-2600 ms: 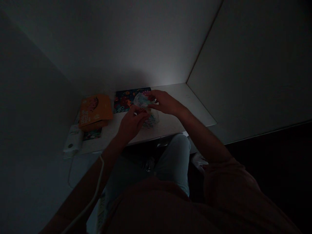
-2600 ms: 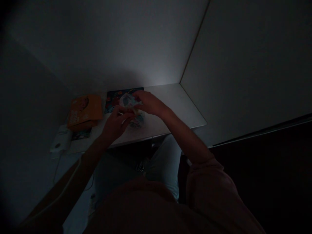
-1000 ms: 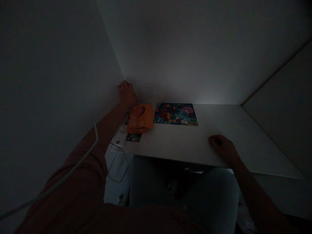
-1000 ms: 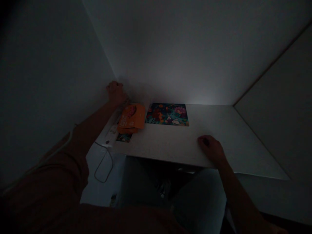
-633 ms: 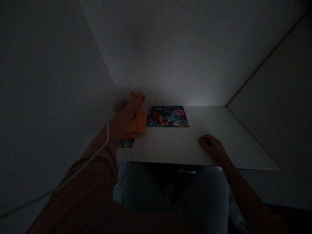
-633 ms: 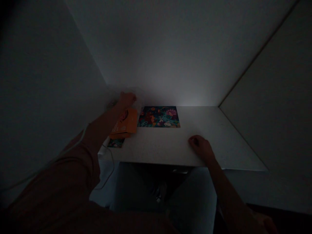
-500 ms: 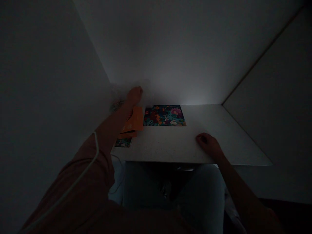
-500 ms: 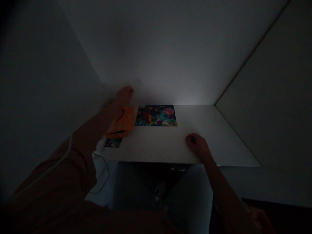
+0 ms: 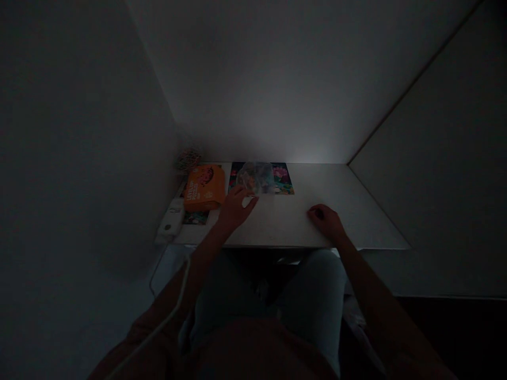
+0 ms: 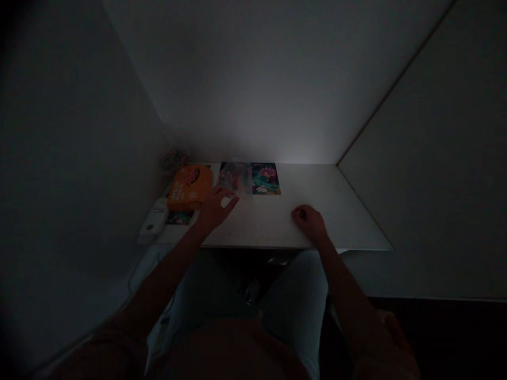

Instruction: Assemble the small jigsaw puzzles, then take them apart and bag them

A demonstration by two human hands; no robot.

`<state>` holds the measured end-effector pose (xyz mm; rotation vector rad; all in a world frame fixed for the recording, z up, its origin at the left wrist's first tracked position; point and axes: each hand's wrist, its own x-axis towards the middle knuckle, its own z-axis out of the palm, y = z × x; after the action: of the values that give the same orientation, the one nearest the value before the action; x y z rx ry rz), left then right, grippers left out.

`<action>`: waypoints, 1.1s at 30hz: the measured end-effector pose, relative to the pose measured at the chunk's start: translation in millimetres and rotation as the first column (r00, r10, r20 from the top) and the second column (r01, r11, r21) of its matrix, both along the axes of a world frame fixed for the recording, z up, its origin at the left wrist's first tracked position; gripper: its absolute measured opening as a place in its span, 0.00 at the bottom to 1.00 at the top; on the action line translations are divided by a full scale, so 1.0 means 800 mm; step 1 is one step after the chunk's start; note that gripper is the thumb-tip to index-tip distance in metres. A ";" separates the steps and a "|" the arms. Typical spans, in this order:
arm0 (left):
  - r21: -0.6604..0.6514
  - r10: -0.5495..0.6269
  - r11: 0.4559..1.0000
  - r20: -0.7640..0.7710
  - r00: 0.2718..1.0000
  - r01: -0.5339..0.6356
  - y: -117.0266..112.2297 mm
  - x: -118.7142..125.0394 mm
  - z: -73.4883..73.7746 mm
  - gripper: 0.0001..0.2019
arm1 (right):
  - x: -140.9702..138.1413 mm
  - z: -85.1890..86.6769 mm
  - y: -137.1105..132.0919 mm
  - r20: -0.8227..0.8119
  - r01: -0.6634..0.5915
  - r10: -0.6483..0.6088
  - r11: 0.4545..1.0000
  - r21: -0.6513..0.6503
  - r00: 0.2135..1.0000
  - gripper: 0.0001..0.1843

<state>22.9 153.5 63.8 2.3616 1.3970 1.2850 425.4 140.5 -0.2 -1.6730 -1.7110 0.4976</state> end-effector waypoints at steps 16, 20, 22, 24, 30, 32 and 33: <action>0.154 0.105 0.973 0.370 0.923 -0.172 -0.070 -0.073 0.038 0.14 | -0.059 -0.018 0.057 0.402 -0.201 0.134 0.971 0.131 0.906 0.36; 0.086 -0.066 0.995 0.151 0.986 0.053 -0.058 -0.072 0.050 0.10 | -0.091 -0.014 0.088 0.494 -0.206 0.167 0.978 0.026 0.854 0.38; 0.045 -0.108 0.993 0.079 0.991 0.105 -0.059 -0.068 0.044 0.10 | -0.096 -0.014 0.090 0.526 -0.205 0.175 0.979 -0.001 0.832 0.37; 0.045 -0.093 0.995 0.071 0.993 0.090 -0.064 -0.064 0.038 0.11 | -0.095 -0.015 0.080 0.546 -0.208 0.173 0.978 0.002 0.820 0.37; 0.114 -0.004 0.994 0.094 0.996 -0.007 -0.089 -0.070 0.042 0.09 | -0.098 -0.023 -0.001 0.568 -0.228 0.137 0.969 0.093 0.812 0.40; 0.123 0.004 0.992 0.089 0.996 -0.015 -0.095 -0.076 0.048 0.08 | -0.101 -0.026 -0.036 0.560 -0.254 0.148 0.960 0.116 0.815 0.42; 0.124 0.009 0.992 0.085 0.996 -0.020 -0.097 -0.079 0.051 0.08 | -0.102 -0.026 -0.051 0.551 -0.274 0.165 0.954 0.120 0.818 0.42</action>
<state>-40.4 76.2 104.4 2.3471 1.3490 1.4994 343.7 99.3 -21.4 -1.5646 -2.2938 -0.0636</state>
